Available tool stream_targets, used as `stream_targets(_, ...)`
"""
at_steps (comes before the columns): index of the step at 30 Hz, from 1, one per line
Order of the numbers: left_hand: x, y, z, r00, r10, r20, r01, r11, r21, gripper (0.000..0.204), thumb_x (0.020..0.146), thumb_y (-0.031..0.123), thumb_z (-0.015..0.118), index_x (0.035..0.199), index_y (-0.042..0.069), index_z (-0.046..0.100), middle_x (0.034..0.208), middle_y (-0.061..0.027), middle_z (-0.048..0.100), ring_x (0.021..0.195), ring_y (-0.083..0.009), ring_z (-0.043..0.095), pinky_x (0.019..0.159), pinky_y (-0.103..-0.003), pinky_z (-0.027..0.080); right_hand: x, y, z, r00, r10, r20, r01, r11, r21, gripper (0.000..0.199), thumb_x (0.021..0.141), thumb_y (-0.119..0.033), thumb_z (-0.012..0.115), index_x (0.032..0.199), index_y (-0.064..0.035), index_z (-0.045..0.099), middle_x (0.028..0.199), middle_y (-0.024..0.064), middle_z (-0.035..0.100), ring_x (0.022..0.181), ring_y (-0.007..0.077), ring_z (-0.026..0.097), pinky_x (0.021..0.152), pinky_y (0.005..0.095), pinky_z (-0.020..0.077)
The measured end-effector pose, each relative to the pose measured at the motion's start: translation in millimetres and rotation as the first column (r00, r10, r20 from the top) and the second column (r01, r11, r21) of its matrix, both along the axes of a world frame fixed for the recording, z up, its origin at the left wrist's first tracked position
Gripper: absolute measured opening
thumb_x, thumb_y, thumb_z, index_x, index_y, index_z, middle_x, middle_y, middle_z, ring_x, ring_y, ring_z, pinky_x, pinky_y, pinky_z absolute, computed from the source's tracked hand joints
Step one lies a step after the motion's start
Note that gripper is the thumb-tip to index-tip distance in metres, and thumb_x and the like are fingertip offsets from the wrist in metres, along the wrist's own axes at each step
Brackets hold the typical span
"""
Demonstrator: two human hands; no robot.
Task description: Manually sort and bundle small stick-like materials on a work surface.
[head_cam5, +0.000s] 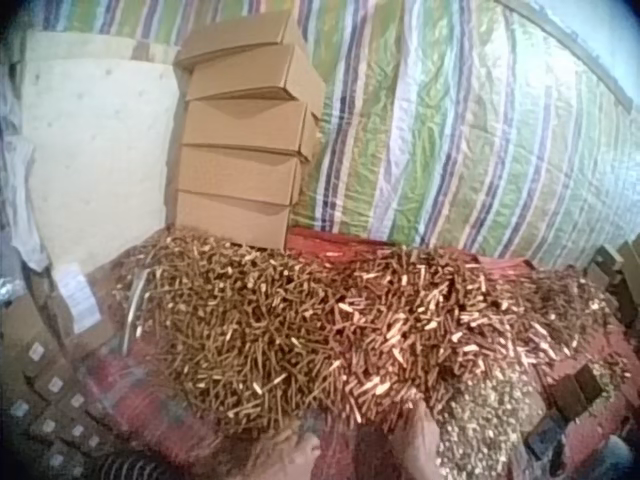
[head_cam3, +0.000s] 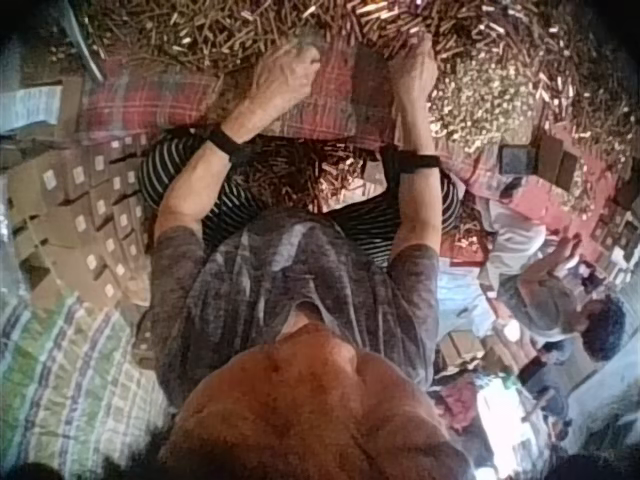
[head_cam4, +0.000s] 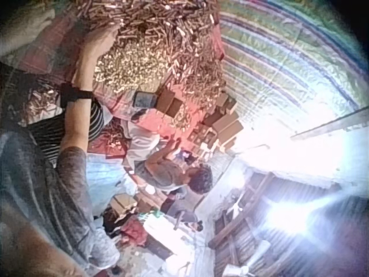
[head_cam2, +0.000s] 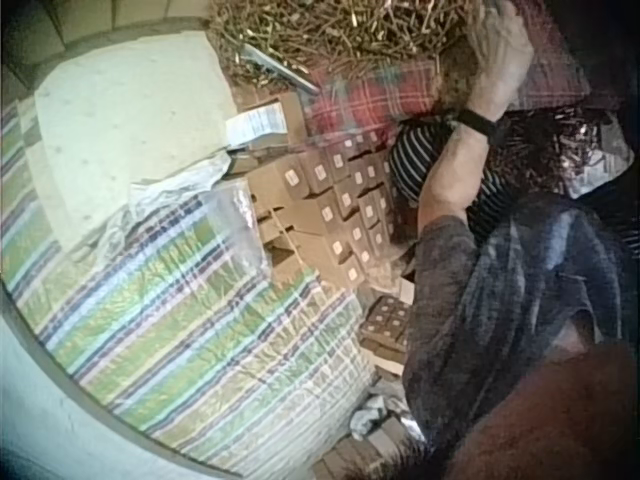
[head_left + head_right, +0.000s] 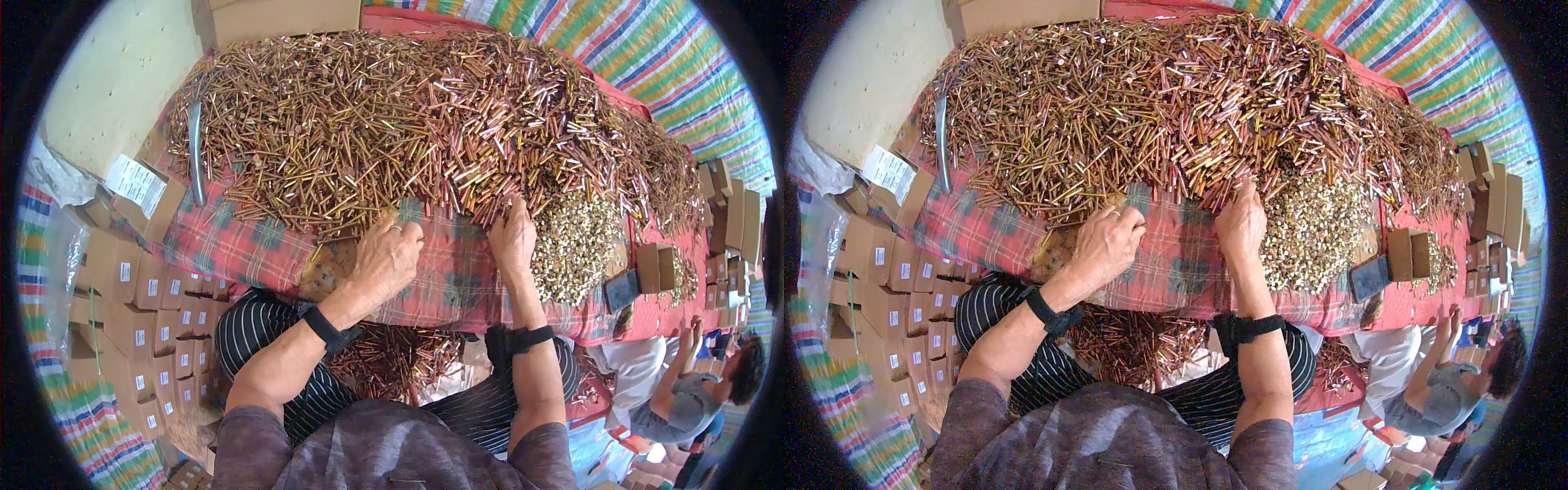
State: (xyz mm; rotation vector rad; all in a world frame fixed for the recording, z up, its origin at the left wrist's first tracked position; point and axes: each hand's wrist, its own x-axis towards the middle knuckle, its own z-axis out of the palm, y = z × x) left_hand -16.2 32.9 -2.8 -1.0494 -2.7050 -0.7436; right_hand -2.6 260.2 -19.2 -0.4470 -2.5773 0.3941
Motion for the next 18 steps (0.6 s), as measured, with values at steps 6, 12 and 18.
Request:
stream_targets(6,4,7,-10,0.563,-0.274,0.78,-0.407,0.73,0.55,0.019,0.089,0.012,0.054,0.101,-0.001,0.058,0.071,-0.0008,0.055,0.058,-0.0096,0.048,0.051,-0.023,0.039,13,-23,30,0.991,0.13,-0.023,-0.107,0.69,-0.716,0.053,0.075,-0.004,0.055,0.125,0.0045,0.039,0.077,0.015,0.062,0.067,0.0234,0.062,0.06,0.0347,0.0498)
stream_targets(12,14,13,7,0.23,-0.505,0.832,-0.589,0.609,0.532,0.029,0.087,0.016,0.06,0.11,-0.002,0.06,0.077,0.0025,0.055,0.063,-0.0017,0.043,0.053,-0.016,0.033,33,-58,40,0.973,0.101,-0.207,-0.208,-0.003,-0.978,0.034,0.084,0.001,0.055,0.116,0.0005,0.043,0.081,0.006,0.06,0.071,0.0137,0.06,0.061,0.0259,0.0498)
stream_targets(18,19,18,14,0.357,-0.38,0.853,-0.543,0.659,0.521,0.028,0.086,0.015,0.06,0.109,-0.002,0.06,0.08,-0.0009,0.057,0.062,-0.003,0.043,0.053,-0.017,0.034,41,-66,34,0.961,0.116,-0.251,-0.265,0.125,-0.956,0.03,0.085,-0.001,0.058,0.112,-0.0027,0.046,0.08,0.003,0.059,0.069,0.0089,0.056,0.063,0.0242,0.049)
